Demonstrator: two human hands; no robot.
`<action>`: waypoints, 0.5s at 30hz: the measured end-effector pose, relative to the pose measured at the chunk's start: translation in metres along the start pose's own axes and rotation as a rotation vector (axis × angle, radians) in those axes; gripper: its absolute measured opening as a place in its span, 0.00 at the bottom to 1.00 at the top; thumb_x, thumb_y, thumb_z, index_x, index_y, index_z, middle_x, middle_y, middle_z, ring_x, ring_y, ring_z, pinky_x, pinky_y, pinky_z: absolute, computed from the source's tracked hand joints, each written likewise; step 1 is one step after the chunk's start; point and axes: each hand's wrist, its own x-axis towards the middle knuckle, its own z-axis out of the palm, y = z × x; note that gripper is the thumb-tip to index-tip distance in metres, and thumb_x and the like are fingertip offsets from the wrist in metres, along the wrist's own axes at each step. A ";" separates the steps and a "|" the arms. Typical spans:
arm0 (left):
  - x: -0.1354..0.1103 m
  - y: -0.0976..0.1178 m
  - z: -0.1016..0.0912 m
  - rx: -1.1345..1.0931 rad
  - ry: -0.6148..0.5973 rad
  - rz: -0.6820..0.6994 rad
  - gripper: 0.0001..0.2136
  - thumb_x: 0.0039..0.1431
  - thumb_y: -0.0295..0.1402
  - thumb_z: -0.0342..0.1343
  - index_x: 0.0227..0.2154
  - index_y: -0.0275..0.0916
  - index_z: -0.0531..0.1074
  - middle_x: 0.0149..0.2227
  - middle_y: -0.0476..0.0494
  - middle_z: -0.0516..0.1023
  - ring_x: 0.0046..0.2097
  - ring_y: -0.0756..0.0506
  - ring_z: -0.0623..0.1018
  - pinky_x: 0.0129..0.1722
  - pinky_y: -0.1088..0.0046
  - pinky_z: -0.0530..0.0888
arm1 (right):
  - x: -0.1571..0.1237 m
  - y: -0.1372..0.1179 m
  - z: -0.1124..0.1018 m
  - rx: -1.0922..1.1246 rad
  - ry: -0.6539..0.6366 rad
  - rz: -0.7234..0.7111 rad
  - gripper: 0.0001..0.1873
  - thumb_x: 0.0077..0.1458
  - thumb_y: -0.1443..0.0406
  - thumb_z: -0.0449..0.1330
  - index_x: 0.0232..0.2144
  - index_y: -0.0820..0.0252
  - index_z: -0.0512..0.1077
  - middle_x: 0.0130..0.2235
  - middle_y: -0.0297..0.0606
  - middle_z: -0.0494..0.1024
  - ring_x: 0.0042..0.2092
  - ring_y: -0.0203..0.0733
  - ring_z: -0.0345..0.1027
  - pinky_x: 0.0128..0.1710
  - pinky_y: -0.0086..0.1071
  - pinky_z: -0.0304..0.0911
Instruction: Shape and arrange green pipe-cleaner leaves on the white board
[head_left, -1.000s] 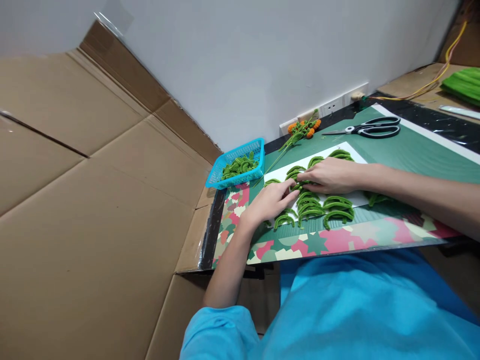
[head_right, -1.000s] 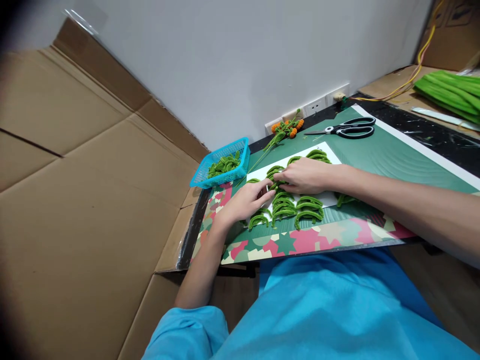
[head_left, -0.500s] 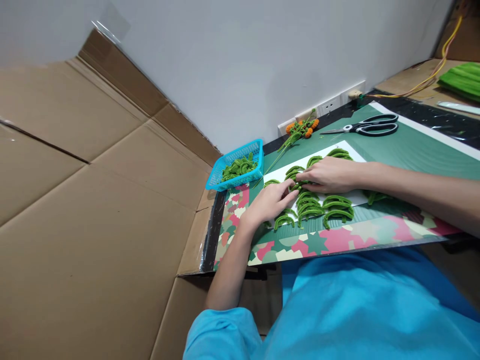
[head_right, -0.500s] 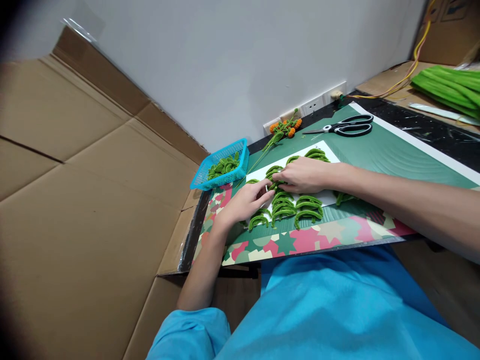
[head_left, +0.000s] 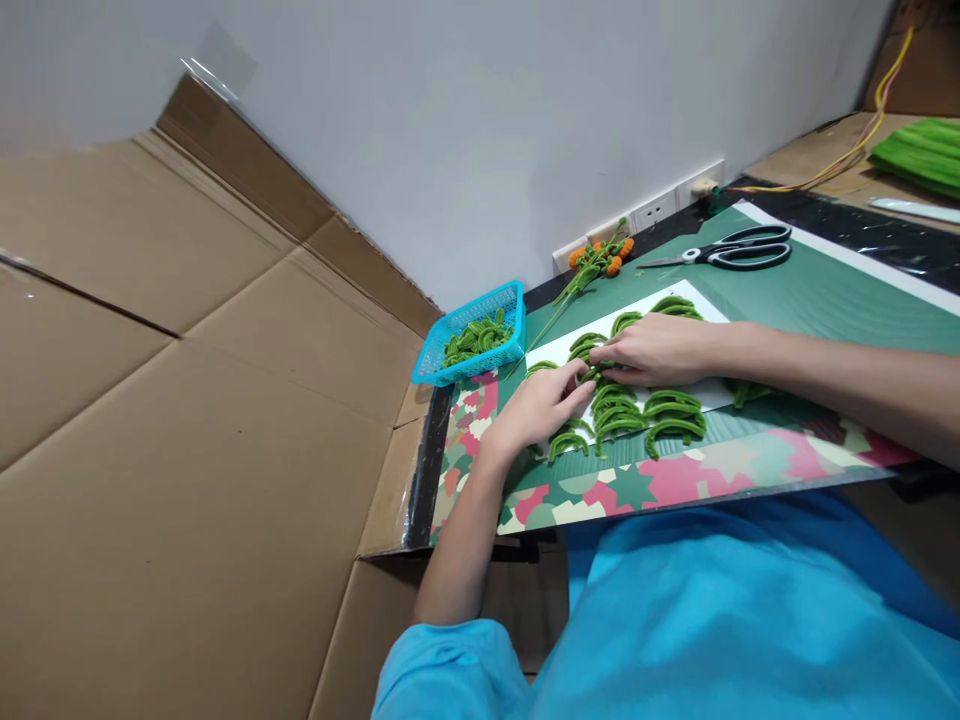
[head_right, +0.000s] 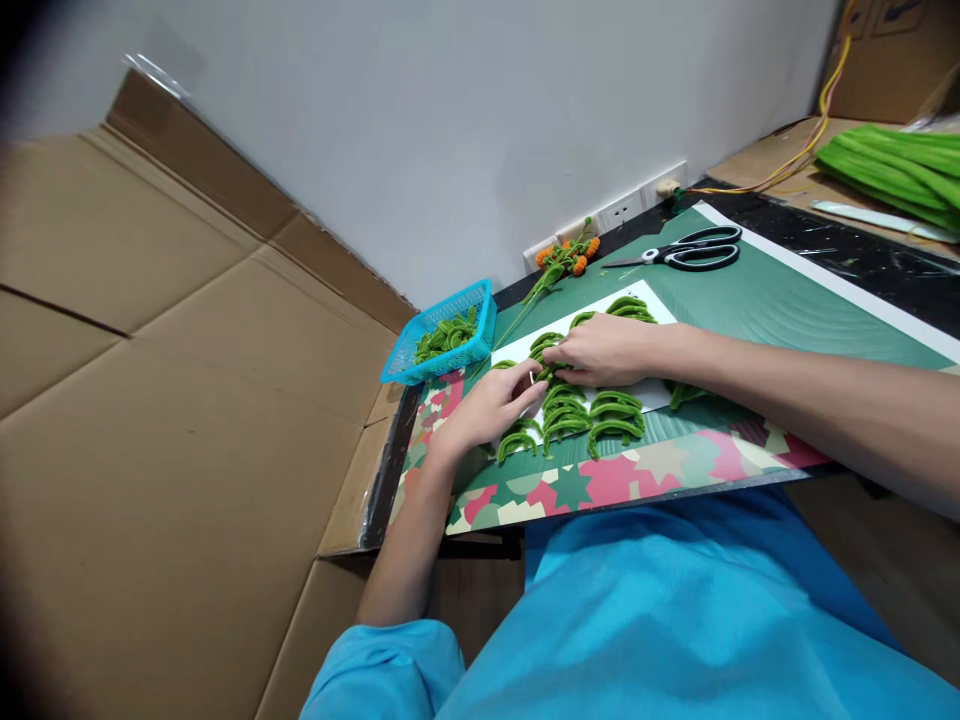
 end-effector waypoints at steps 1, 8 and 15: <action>0.000 0.000 0.000 0.001 -0.001 -0.001 0.14 0.76 0.45 0.47 0.44 0.41 0.71 0.31 0.49 0.76 0.33 0.46 0.72 0.35 0.71 0.62 | 0.000 0.000 0.000 -0.001 0.000 0.000 0.13 0.72 0.61 0.54 0.48 0.61 0.75 0.34 0.44 0.82 0.29 0.42 0.69 0.30 0.34 0.44; 0.000 0.000 0.000 0.013 -0.001 -0.007 0.15 0.76 0.45 0.47 0.44 0.41 0.72 0.32 0.48 0.76 0.33 0.46 0.73 0.34 0.71 0.62 | 0.000 -0.003 -0.005 -0.021 -0.020 0.005 0.13 0.71 0.62 0.55 0.50 0.62 0.75 0.36 0.46 0.83 0.29 0.43 0.70 0.31 0.34 0.45; 0.001 -0.002 0.001 0.030 0.003 -0.004 0.15 0.76 0.45 0.46 0.45 0.41 0.72 0.33 0.47 0.77 0.35 0.45 0.73 0.36 0.70 0.63 | 0.000 -0.002 -0.004 -0.033 -0.021 0.004 0.13 0.71 0.62 0.55 0.50 0.61 0.75 0.36 0.45 0.83 0.29 0.42 0.69 0.29 0.34 0.44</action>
